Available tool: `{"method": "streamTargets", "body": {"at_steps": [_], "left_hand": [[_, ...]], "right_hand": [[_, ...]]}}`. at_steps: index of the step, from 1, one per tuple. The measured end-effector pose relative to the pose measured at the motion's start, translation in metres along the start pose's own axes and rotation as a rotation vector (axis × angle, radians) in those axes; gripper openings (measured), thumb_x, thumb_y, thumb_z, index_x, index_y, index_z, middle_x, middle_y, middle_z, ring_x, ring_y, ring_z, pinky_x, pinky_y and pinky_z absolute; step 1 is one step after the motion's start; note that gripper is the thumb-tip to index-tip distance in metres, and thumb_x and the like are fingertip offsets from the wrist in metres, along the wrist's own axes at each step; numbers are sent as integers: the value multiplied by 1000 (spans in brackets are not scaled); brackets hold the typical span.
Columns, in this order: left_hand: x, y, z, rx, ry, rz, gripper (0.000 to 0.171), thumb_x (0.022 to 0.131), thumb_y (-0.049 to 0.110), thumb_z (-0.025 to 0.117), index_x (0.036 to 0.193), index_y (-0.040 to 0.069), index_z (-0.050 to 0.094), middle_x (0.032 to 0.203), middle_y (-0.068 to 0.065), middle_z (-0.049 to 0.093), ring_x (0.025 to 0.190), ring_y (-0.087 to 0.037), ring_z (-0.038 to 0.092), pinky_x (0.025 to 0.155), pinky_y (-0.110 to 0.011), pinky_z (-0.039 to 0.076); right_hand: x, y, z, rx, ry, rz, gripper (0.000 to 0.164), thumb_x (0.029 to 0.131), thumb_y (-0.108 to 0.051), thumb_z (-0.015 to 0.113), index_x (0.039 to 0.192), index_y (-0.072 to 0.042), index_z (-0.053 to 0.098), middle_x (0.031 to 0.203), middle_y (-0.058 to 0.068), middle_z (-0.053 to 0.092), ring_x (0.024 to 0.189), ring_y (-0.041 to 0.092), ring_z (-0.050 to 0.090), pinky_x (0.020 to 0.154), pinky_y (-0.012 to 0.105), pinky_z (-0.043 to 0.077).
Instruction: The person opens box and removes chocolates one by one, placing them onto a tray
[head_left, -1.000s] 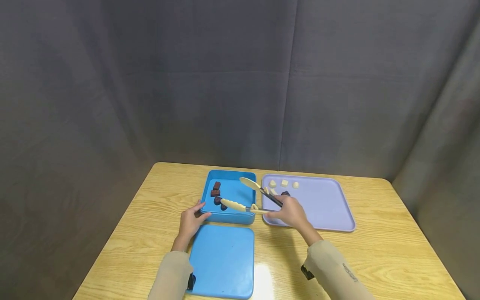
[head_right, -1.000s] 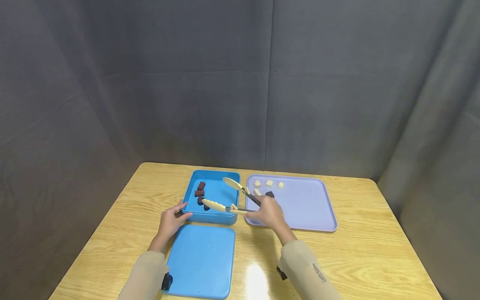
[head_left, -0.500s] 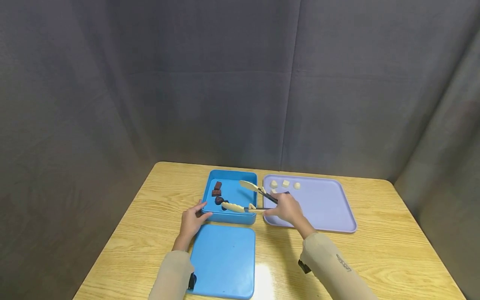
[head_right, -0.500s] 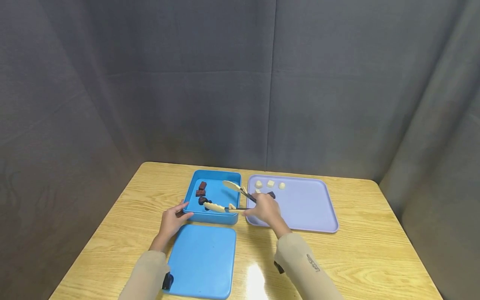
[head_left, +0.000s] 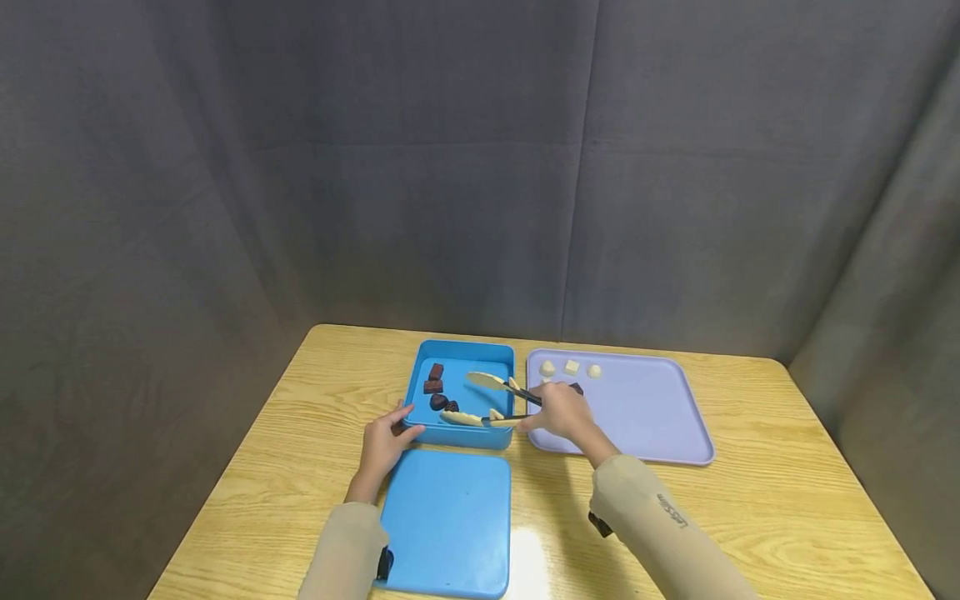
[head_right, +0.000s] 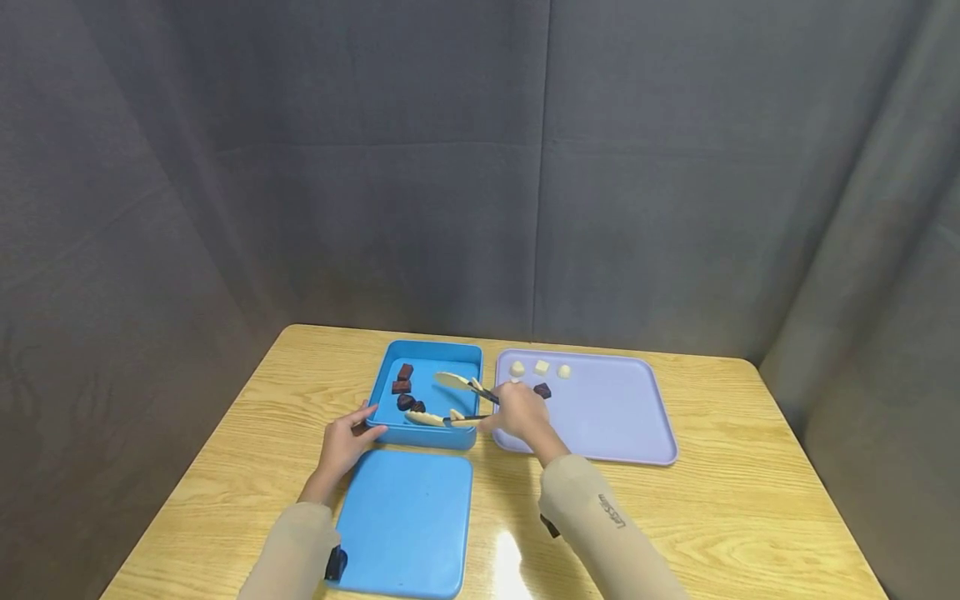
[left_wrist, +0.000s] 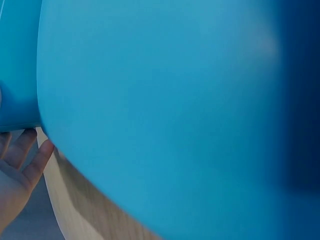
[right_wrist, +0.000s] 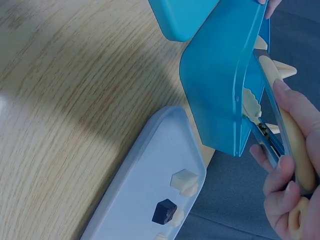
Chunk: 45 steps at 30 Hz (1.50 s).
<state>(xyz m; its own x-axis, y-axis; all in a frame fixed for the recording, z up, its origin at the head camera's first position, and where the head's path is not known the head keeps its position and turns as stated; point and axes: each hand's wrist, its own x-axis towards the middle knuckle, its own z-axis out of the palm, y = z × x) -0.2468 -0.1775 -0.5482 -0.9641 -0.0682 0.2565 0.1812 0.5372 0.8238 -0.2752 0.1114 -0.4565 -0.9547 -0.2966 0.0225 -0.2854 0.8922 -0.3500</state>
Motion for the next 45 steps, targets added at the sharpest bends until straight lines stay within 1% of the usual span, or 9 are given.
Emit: {"method": "streamTargets", "body": {"at_steps": [4, 13, 16, 18, 20, 22, 28, 34, 45], "left_hand": [[1, -1, 1, 7, 7, 7, 47, 74, 19, 72, 115, -1, 59, 123, -23, 47, 112, -33, 46, 87, -41, 43], [-1, 0, 1, 9, 3, 0, 47, 74, 19, 72, 115, -1, 59, 123, -23, 47, 114, -33, 44, 90, -42, 40], [-1, 0, 0, 8, -3, -9, 47, 75, 20, 72, 115, -1, 59, 124, -22, 47, 115, -33, 44, 90, -42, 40], [-1, 0, -1, 4, -6, -14, 46, 75, 19, 72, 115, -1, 59, 124, -22, 46, 115, -33, 44, 90, -42, 41], [-1, 0, -1, 3, -11, -16, 46, 75, 19, 72, 116, 0, 59, 124, -22, 46, 115, -32, 44, 90, -41, 41], [-1, 0, -1, 3, -12, -17, 46, 75, 19, 72, 116, 0, 59, 125, -22, 46, 115, -32, 44, 90, -40, 40], [-2, -1, 0, -2, -1, -7, 46, 75, 19, 72, 115, -1, 59, 124, -22, 46, 115, -32, 44, 90, -41, 41], [-2, 0, 1, 8, 6, 0, 46, 75, 17, 72, 115, -1, 59, 124, -22, 47, 114, -33, 44, 89, -42, 41], [-2, -2, 1, 1, -12, -32, 45, 76, 17, 71, 116, 0, 59, 126, -21, 45, 115, -31, 44, 90, -40, 41]], "right_hand": [[2, -2, 2, 1, -9, 17, 66, 53, -42, 83, 108, -8, 66, 96, 5, 66, 69, 13, 56, 51, 29, 46], [2, -4, 6, 26, -42, 20, 55, 58, -36, 82, 101, -6, 68, 85, 4, 66, 59, 13, 48, 45, 27, 40], [2, -5, 6, 30, -47, 11, 44, 59, -36, 82, 92, -7, 70, 72, -1, 62, 55, 13, 45, 42, 26, 37], [2, -5, 7, 39, -58, 4, 33, 61, -34, 81, 81, -10, 70, 62, -4, 56, 53, 11, 41, 41, 25, 33], [2, -6, 7, 49, -70, -3, 24, 62, -32, 81, 71, -13, 68, 57, -6, 52, 51, 11, 39, 40, 24, 30], [1, -7, 6, 63, -87, -8, 20, 63, -31, 80, 69, -15, 68, 56, -7, 52, 52, 10, 39, 41, 24, 30], [-1, -9, 4, 86, -113, -13, 26, 64, -31, 80, 82, -13, 73, 66, -8, 58, 58, 12, 46, 43, 26, 36], [-1, -7, 5, 67, -104, -35, 16, 65, -30, 79, 67, -18, 69, 58, -9, 55, 53, 10, 41, 40, 24, 31], [-4, -3, 7, 94, -82, -66, 20, 65, -30, 79, 60, -17, 65, 52, -7, 54, 48, 9, 37, 39, 22, 26]]}}
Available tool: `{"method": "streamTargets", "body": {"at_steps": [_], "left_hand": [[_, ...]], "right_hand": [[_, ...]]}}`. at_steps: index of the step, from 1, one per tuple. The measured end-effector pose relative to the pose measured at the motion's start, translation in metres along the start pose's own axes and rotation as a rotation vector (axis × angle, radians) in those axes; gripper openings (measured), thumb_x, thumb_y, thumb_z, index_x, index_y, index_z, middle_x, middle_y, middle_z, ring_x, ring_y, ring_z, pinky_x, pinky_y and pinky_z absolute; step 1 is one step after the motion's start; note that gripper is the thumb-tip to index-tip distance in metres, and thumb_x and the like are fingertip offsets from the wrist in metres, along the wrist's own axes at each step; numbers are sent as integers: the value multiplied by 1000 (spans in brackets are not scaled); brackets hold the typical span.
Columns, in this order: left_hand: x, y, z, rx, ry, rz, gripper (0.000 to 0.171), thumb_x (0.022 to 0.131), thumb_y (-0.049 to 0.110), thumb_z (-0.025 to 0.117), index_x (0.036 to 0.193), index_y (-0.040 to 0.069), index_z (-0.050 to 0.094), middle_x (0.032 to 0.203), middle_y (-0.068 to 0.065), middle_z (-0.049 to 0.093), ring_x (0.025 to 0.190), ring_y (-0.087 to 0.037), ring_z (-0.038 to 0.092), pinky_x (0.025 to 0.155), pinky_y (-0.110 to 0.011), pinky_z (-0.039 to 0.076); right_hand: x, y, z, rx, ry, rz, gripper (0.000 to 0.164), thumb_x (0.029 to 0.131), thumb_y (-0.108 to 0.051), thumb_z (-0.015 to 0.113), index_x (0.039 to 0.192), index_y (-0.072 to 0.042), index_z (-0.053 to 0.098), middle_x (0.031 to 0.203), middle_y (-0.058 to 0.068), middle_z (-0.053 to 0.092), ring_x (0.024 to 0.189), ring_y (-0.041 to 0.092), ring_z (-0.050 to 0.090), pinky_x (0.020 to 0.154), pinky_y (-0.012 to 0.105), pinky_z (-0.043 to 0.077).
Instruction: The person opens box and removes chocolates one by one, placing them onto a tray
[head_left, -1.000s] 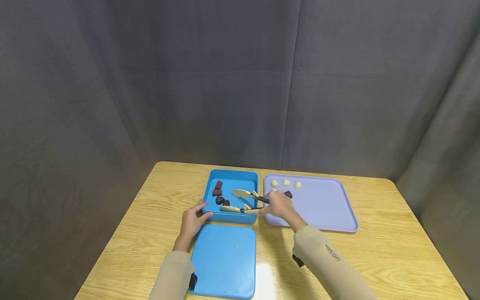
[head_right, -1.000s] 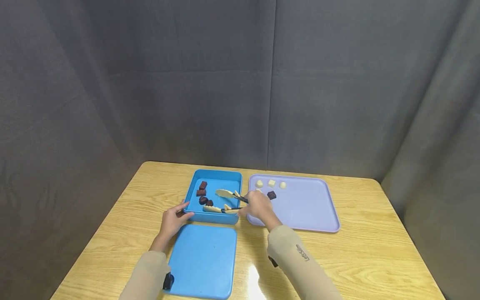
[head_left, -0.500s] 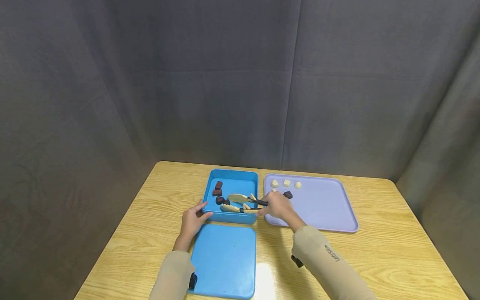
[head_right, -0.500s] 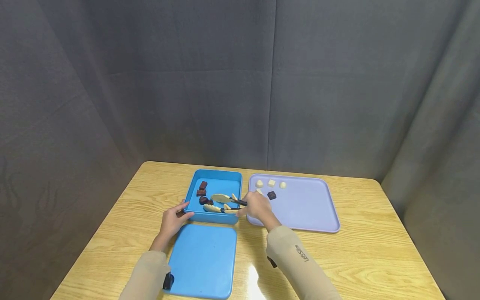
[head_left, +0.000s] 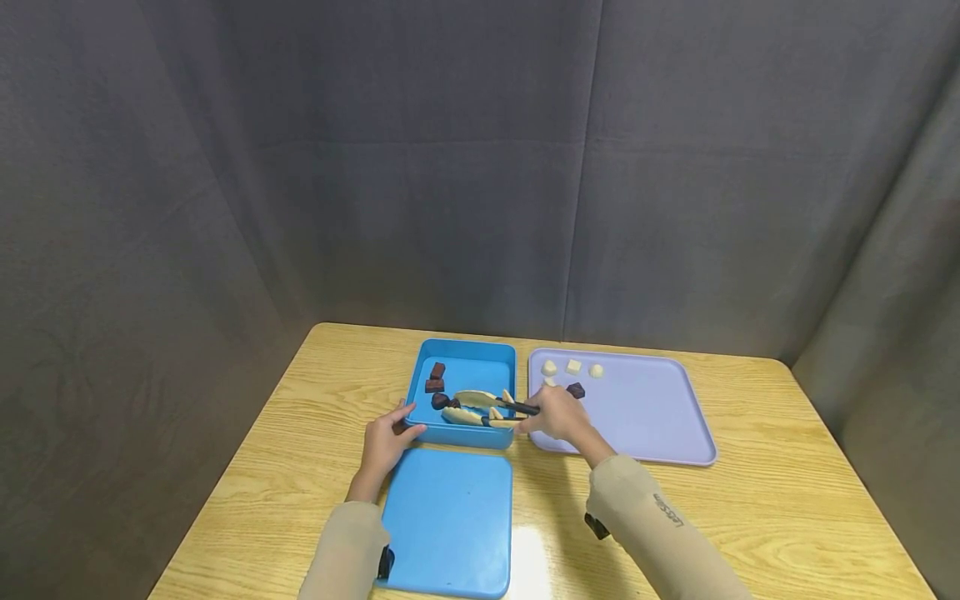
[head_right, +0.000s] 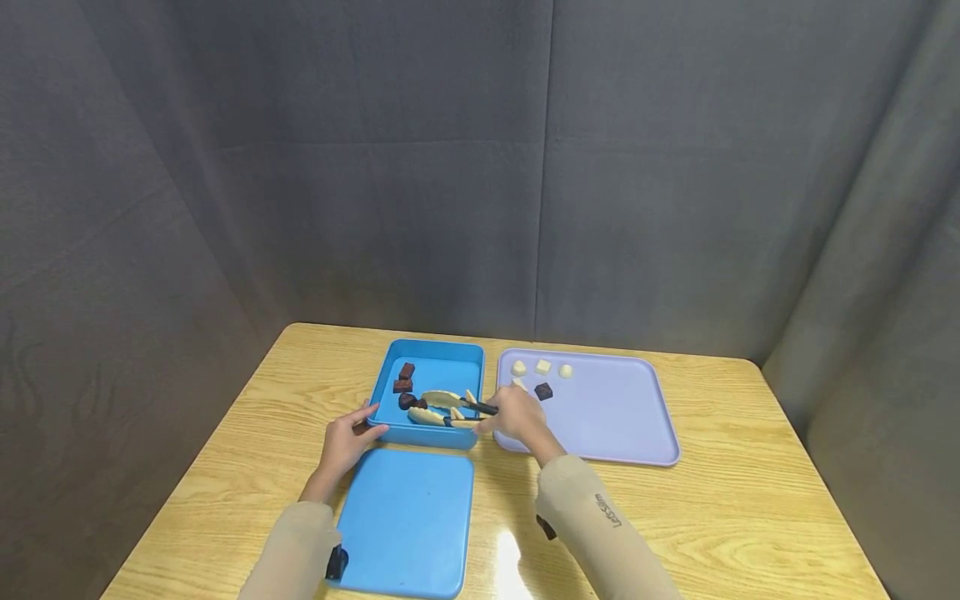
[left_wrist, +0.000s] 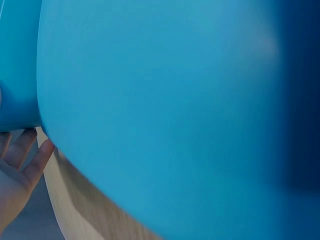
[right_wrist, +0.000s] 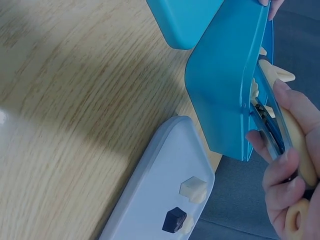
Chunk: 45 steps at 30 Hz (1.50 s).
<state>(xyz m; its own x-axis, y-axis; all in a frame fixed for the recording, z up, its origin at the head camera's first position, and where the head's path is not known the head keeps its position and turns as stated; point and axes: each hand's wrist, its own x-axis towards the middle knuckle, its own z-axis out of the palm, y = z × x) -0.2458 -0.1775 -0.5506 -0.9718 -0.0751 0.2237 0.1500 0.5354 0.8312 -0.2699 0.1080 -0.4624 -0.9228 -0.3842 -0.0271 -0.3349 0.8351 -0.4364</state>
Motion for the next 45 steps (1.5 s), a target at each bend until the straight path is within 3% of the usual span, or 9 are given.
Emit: {"method": "streamTargets", "body": {"at_steps": [8, 20, 29, 34, 39, 45], "left_hand": [[0, 0, 0, -2, -1, 4, 45, 76, 16, 71, 116, 0, 59, 126, -21, 45, 114, -31, 45, 87, -39, 43], [0, -1, 1, -6, 5, 19, 45, 75, 17, 72, 115, -1, 59, 125, -22, 46, 114, -31, 46, 87, -38, 43], [2, 4, 0, -11, 7, 10, 45, 76, 16, 71, 115, -2, 59, 124, -23, 46, 110, -33, 48, 84, -40, 45], [2, 5, -1, -13, -1, -6, 45, 76, 16, 71, 116, -1, 58, 125, -22, 45, 112, -32, 47, 85, -39, 44], [2, 2, 0, -4, 2, -7, 46, 76, 17, 71, 116, 0, 59, 125, -20, 46, 112, -31, 47, 85, -38, 44], [3, 0, 1, -6, 8, 6, 45, 75, 17, 72, 115, -1, 60, 124, -21, 46, 109, -32, 50, 83, -38, 46]], "right_hand": [[-4, 3, 1, 65, 12, 10, 15, 66, -30, 78, 70, -17, 71, 57, -8, 57, 48, 9, 39, 39, 22, 29], [-10, 6, -2, 185, 27, 50, 37, 67, -29, 78, 97, -8, 71, 77, -3, 67, 46, 8, 39, 39, 23, 30], [-18, 11, -6, 240, 79, 13, 26, 69, -23, 77, 88, -6, 72, 63, -3, 62, 43, 8, 35, 40, 23, 28], [-22, 14, -5, 280, 79, 24, 30, 68, -24, 77, 91, -5, 72, 56, -3, 60, 40, 6, 36, 37, 21, 29], [-28, 18, -7, 259, 129, -6, 36, 67, -25, 78, 95, -3, 71, 66, -2, 65, 49, 7, 44, 45, 23, 39], [-38, 25, -11, 256, 173, -4, 38, 67, -24, 78, 98, -3, 70, 65, 0, 63, 49, 8, 39, 44, 24, 34]]}}
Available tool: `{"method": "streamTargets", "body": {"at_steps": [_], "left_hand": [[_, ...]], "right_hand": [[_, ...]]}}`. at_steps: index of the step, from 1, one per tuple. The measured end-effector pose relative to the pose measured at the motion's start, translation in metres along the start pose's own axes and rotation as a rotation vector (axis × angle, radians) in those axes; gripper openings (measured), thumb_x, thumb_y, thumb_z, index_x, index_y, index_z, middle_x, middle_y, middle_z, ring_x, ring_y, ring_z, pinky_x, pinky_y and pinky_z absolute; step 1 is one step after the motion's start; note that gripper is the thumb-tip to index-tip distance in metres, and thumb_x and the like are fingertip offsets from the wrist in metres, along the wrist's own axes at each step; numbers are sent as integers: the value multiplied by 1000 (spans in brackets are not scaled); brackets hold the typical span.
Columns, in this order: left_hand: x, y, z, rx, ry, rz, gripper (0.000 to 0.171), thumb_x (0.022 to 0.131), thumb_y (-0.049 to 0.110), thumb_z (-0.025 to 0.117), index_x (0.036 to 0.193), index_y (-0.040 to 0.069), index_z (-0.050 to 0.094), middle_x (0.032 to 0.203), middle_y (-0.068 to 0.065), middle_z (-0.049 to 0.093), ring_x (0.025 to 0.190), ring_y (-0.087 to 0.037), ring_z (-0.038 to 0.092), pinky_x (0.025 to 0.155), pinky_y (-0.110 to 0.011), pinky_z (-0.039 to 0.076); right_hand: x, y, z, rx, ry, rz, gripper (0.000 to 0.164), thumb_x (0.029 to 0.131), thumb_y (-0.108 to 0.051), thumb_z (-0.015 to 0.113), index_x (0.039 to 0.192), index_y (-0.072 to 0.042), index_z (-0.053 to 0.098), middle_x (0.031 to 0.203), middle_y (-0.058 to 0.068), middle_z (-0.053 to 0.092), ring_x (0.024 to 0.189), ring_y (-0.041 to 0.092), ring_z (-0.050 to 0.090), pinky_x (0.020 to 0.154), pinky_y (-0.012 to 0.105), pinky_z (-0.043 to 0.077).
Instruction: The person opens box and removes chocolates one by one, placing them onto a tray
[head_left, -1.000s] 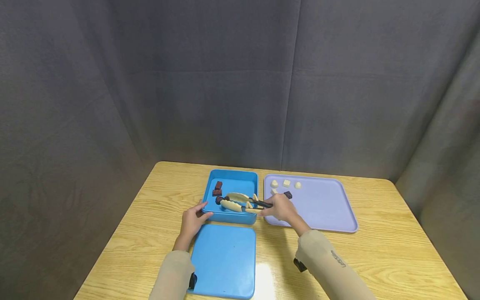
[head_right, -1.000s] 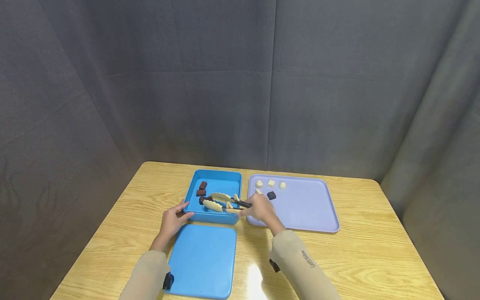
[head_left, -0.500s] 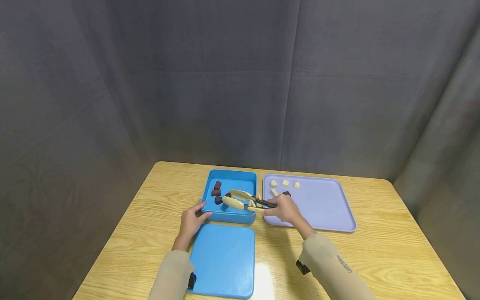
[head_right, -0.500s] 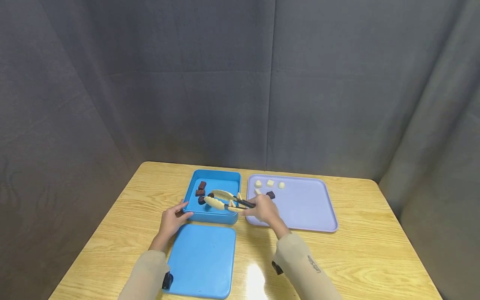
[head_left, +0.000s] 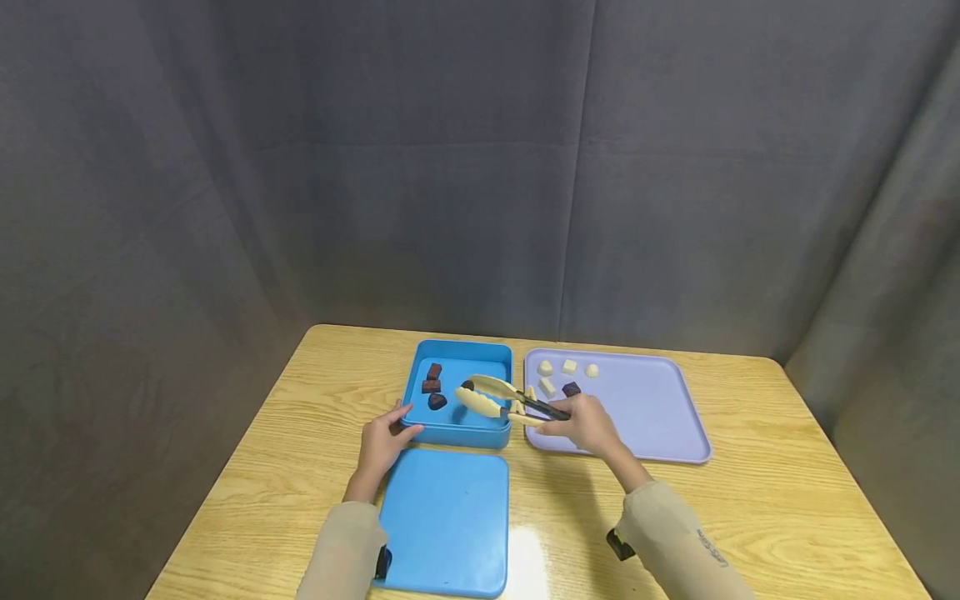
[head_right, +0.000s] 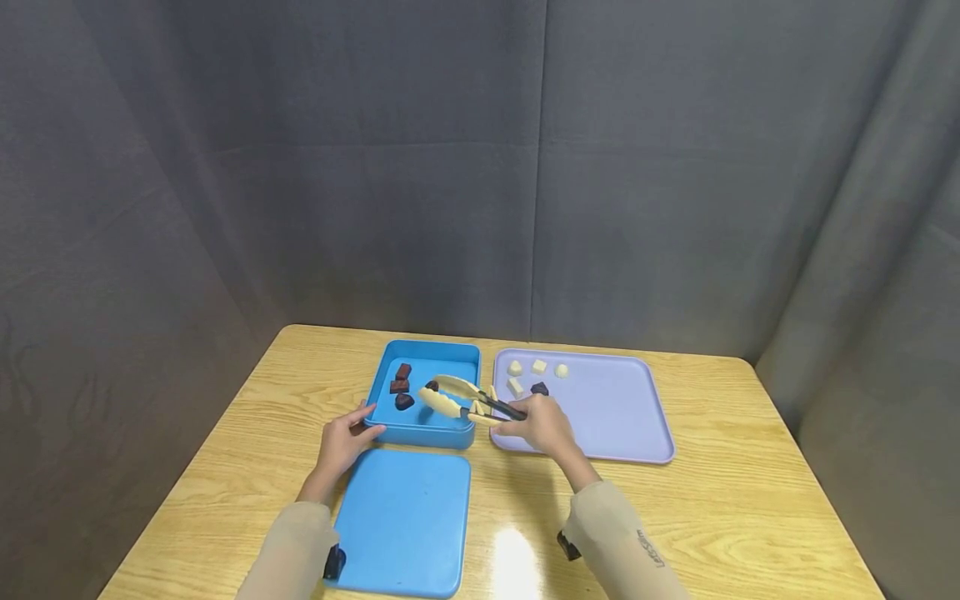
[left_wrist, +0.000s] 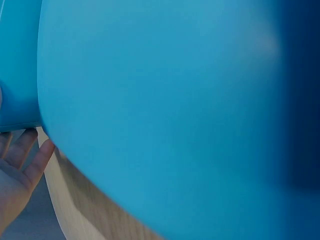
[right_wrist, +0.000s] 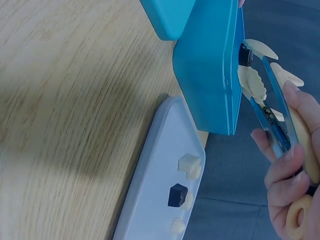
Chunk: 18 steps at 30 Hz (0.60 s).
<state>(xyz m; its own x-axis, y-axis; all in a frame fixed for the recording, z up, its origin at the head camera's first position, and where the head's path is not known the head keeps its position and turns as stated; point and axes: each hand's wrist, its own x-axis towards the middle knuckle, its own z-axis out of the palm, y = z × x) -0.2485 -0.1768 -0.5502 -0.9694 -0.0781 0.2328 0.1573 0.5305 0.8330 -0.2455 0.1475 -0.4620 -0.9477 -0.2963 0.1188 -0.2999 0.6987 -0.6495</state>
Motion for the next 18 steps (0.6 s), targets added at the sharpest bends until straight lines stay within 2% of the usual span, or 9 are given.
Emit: {"method": "streamTargets", "body": {"at_steps": [5, 11, 13, 18], "left_hand": [[1, 0, 0, 1, -1, -4, 45, 75, 17, 72, 115, 0, 60, 124, -20, 47, 106, -31, 52, 82, -39, 47], [1, 0, -1, 2, -3, -14, 46, 75, 18, 71, 116, 1, 59, 125, -18, 46, 108, -30, 51, 83, -38, 46], [0, 0, -2, 8, -5, -12, 45, 76, 17, 71, 116, 0, 59, 125, -19, 46, 109, -30, 50, 83, -39, 46], [0, 0, -2, 21, -7, -7, 45, 76, 17, 71, 116, 0, 59, 125, -20, 46, 110, -31, 49, 84, -39, 45]], "right_hand": [[-8, 7, -4, -7, 24, 11, 42, 67, -25, 78, 100, 0, 68, 80, 7, 68, 52, 7, 41, 45, 23, 36], [-15, 14, -8, 14, 33, 36, 43, 68, -25, 77, 101, 1, 68, 64, 0, 62, 43, 7, 30, 39, 21, 28], [-17, 15, -10, 19, 34, 40, 43, 68, -25, 77, 101, 1, 68, 60, -1, 59, 43, 8, 30, 40, 21, 28], [-22, 20, -16, 22, 58, 34, 41, 69, -25, 77, 99, 2, 68, 63, -1, 61, 46, 8, 36, 42, 22, 32]]}}
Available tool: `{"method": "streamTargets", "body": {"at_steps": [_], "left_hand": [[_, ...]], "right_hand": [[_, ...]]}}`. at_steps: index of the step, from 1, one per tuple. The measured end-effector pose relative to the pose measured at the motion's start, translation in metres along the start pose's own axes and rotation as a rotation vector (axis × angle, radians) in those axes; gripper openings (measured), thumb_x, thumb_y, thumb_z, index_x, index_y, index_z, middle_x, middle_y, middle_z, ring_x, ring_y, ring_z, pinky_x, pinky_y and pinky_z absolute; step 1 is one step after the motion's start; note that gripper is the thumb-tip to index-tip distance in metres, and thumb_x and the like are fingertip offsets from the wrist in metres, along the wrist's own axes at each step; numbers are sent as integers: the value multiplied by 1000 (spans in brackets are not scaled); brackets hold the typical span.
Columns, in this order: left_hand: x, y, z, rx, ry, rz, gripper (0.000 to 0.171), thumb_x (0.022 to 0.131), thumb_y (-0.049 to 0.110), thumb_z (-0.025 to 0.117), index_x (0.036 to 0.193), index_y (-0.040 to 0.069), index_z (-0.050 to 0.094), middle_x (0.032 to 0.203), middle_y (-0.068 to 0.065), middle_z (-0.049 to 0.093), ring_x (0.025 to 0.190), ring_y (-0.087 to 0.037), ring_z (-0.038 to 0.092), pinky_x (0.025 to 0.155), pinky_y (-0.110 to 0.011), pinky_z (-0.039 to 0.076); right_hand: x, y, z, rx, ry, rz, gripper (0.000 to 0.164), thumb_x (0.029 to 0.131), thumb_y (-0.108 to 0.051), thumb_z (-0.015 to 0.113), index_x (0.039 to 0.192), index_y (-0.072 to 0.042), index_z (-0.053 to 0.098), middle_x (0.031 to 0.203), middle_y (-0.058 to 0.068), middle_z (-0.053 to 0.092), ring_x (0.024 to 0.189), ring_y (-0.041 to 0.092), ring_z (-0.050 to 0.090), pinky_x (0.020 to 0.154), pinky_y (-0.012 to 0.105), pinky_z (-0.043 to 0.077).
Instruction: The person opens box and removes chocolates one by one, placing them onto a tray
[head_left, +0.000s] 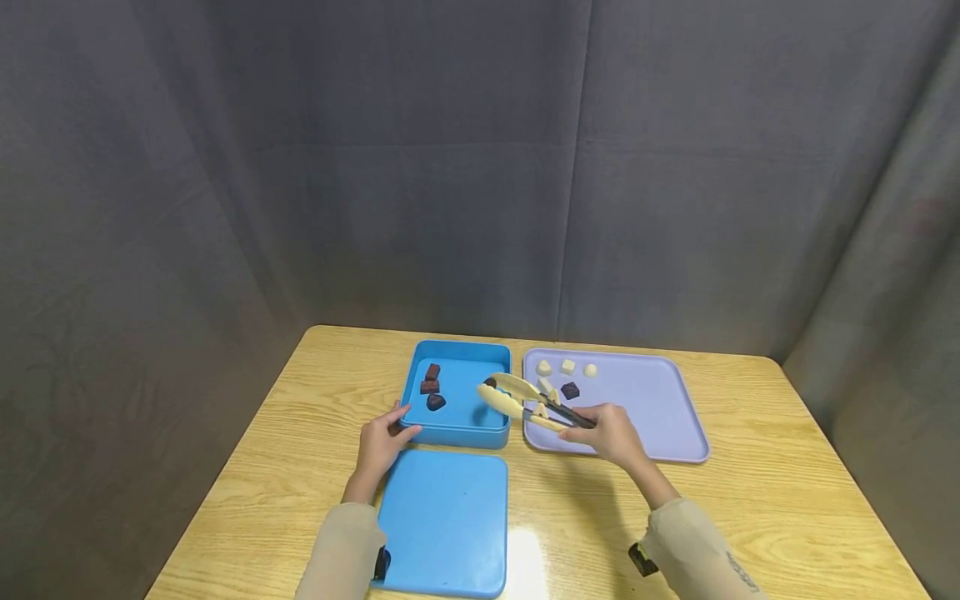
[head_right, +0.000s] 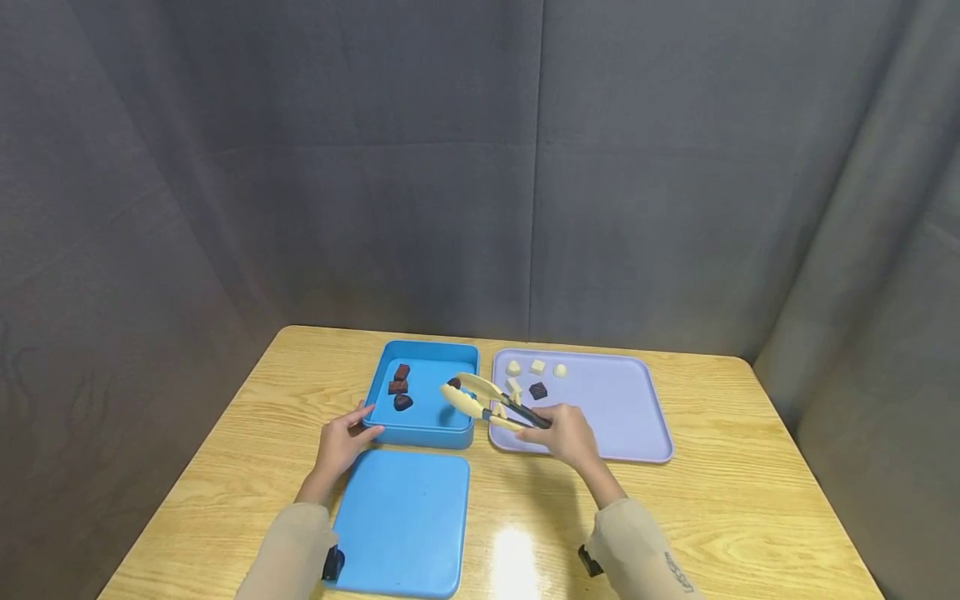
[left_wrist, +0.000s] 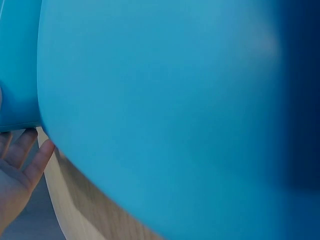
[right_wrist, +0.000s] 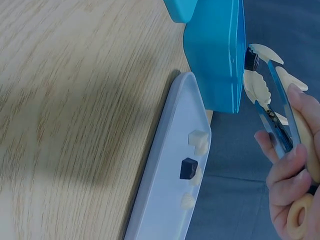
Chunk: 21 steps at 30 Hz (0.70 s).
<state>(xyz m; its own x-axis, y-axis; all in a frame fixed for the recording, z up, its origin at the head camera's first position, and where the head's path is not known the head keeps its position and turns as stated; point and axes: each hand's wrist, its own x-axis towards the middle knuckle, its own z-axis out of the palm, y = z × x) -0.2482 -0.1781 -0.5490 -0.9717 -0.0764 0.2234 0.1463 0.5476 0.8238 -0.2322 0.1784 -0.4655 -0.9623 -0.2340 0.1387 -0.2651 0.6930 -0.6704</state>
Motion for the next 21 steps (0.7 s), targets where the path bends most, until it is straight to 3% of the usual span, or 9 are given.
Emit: {"method": "streamTargets", "body": {"at_steps": [6, 11, 21], "left_hand": [[1, 0, 1, -2, 2, 5, 45, 75, 17, 72, 115, 1, 60, 124, -20, 47, 108, -31, 51, 82, -39, 47], [2, -1, 1, -6, 2, 10, 45, 75, 18, 72, 115, 0, 60, 124, -20, 47, 108, -31, 51, 83, -39, 46], [3, -2, 1, -15, 6, 29, 46, 74, 19, 72, 115, -1, 60, 124, -22, 46, 107, -31, 51, 82, -39, 47]], "right_hand": [[-6, 8, -7, 14, 42, -8, 42, 69, -25, 77, 98, 4, 68, 78, 8, 67, 48, 9, 41, 42, 22, 34], [-12, 16, -13, 13, 45, 43, 47, 69, -28, 76, 102, 4, 66, 87, 14, 67, 47, 10, 42, 41, 22, 35], [-19, 29, -25, 39, 72, 118, 53, 71, -31, 75, 108, 5, 63, 86, 16, 66, 40, 9, 35, 36, 22, 33]]}}
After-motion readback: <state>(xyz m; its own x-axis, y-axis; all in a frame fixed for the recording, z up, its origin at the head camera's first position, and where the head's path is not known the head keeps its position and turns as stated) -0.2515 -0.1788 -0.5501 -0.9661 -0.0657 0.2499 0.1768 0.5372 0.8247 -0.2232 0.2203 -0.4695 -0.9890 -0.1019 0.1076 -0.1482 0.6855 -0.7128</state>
